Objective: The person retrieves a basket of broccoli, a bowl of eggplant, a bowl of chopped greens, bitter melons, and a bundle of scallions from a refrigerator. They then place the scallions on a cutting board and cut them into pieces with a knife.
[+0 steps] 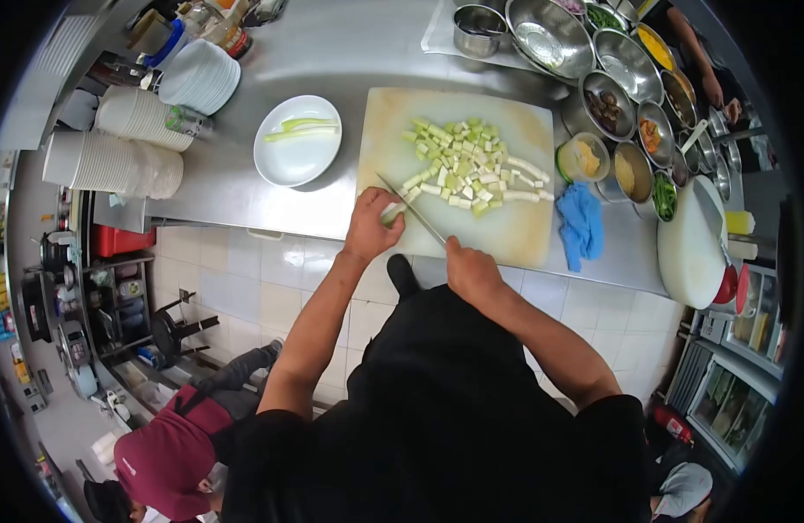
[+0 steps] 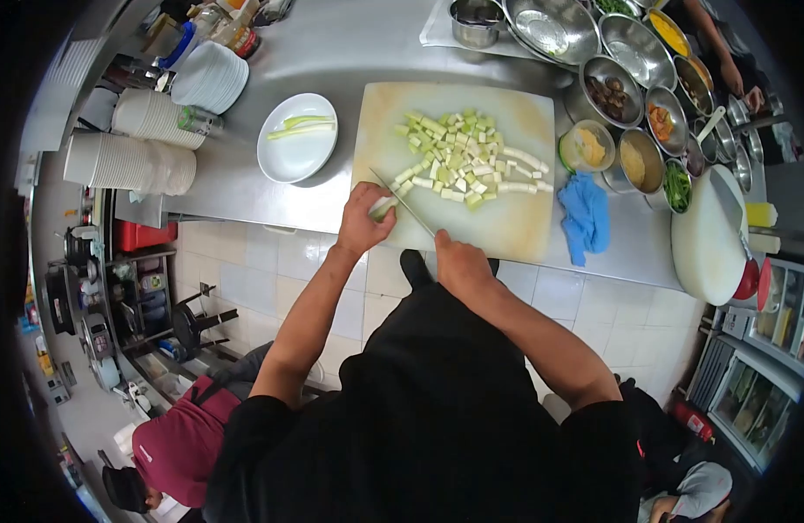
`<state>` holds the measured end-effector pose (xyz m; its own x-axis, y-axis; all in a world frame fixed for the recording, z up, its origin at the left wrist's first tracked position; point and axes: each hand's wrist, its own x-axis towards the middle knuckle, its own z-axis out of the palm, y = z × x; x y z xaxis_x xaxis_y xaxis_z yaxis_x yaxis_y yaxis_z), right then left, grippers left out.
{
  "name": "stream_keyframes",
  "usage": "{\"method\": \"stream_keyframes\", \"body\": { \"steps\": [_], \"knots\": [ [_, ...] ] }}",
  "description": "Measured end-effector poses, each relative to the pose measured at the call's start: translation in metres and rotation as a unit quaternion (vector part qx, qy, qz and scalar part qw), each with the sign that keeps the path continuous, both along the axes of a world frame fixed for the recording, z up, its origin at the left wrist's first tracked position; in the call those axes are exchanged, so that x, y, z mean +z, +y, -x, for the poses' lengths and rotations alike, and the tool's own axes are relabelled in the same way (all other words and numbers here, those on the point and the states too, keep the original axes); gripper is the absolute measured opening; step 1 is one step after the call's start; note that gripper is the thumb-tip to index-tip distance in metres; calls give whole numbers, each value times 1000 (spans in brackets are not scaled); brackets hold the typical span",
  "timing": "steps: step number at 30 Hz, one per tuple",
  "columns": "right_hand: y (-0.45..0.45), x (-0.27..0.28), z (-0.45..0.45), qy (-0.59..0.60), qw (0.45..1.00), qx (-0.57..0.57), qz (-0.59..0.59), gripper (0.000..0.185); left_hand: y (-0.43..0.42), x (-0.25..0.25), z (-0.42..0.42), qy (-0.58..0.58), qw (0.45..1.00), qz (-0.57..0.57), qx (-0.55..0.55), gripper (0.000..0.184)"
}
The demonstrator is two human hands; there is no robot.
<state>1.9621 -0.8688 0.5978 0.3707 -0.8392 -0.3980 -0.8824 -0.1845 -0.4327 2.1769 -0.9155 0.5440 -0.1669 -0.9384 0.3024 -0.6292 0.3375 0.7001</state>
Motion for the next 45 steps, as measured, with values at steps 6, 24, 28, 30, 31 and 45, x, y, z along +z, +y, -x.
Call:
{"method": "stream_keyframes", "body": {
  "steps": [6,24,28,30,31,45],
  "knots": [
    [-5,58,1,3,999,30,-28,14,-1,9,-9,-38,998,43,-2,32],
    [11,49,-12,-36,999,34,19,14,10,9,-22,-27,999,36,21,26],
    [11,48,-15,-37,998,42,3,13,9,-5,-22,-11,999,30,29,22],
    [11,44,-18,-44,998,42,10,13,9,-6,-23,7,999,27,39,20],
    [11,40,-20,-51,998,39,19,13,8,-6,-23,7,999,25,41,20],
    [-6,-2,6,-8,997,16,69,17,15,7,0,-45,990,89,97,28]
  ]
}}
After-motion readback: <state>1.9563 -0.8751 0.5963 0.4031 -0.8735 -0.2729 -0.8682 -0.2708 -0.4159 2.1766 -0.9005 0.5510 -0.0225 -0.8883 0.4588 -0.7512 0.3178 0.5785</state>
